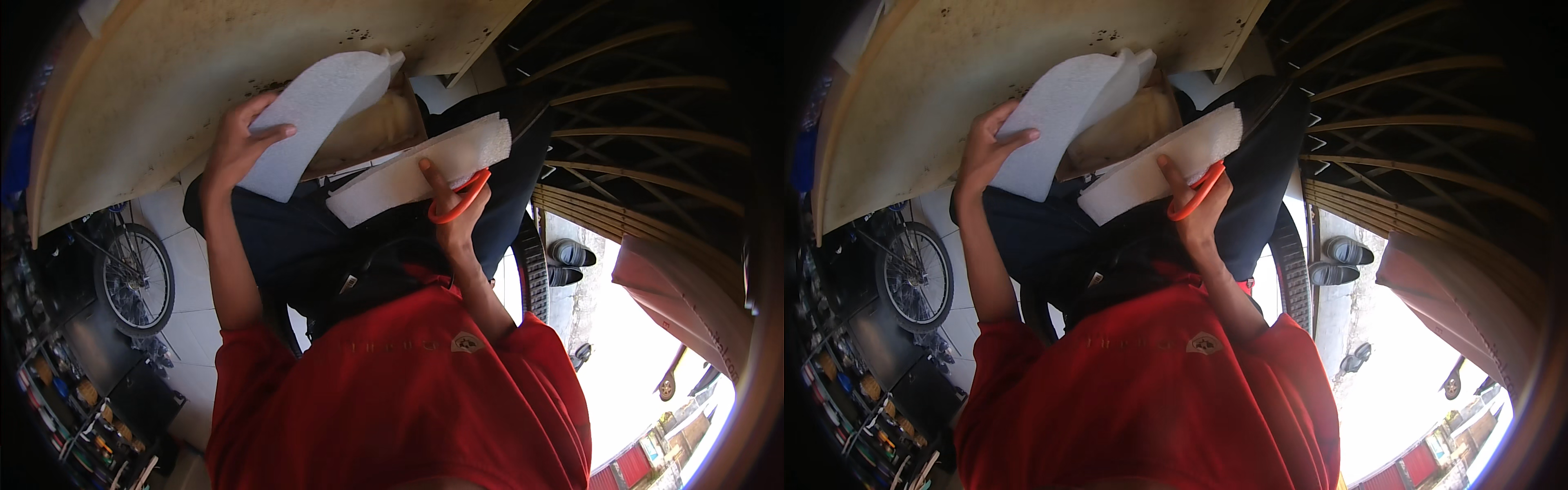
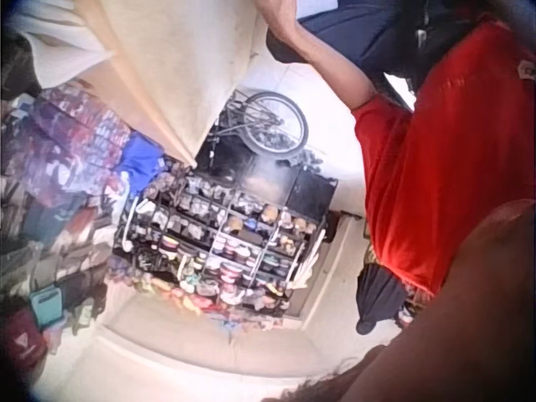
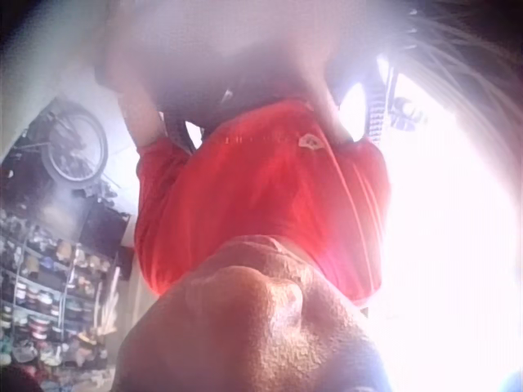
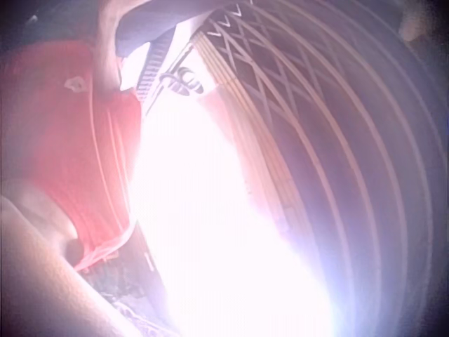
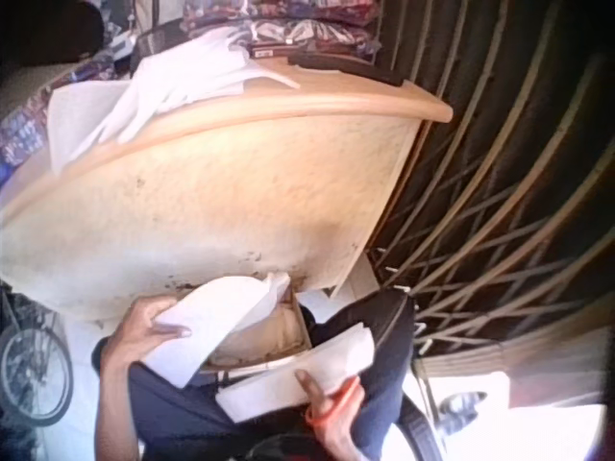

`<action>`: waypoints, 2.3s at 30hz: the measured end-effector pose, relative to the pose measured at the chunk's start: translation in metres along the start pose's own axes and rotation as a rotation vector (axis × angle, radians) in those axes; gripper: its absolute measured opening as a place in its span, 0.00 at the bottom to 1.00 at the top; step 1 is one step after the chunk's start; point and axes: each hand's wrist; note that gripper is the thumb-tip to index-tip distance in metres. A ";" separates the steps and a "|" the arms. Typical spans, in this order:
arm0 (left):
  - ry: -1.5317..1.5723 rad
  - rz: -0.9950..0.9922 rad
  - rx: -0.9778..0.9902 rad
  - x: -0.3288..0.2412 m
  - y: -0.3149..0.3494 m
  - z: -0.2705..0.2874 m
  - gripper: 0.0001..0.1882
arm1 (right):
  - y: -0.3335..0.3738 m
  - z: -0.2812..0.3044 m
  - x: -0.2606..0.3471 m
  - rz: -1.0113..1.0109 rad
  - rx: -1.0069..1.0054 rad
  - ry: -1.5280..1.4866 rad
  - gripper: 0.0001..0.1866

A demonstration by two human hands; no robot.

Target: The person cuts a shape out of white foam material using scissors. They then pick up additional pieces of foam from a table and place them into a shoebox.

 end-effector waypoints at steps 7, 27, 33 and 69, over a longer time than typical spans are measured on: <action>0.264 -0.001 -0.298 -0.009 0.071 0.088 0.26 | -0.012 0.047 0.042 0.167 -0.044 -0.004 0.21; 0.030 -0.055 0.245 -0.087 0.091 0.081 0.25 | -0.012 0.036 0.211 0.443 0.098 -0.059 0.20; -0.076 -0.348 0.146 -0.180 0.059 0.036 0.31 | 0.002 0.005 0.256 0.493 0.460 -0.081 0.16; -0.239 -0.066 -0.713 -0.186 0.138 0.035 0.14 | 0.078 0.067 0.112 0.139 0.935 -0.050 0.19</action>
Point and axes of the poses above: each hand's wrist, its own y-axis away from the middle knuckle, its own z-axis out of the back of the hand, x = y × z, and after that the axes turned 6 degrees about -z, right-handed
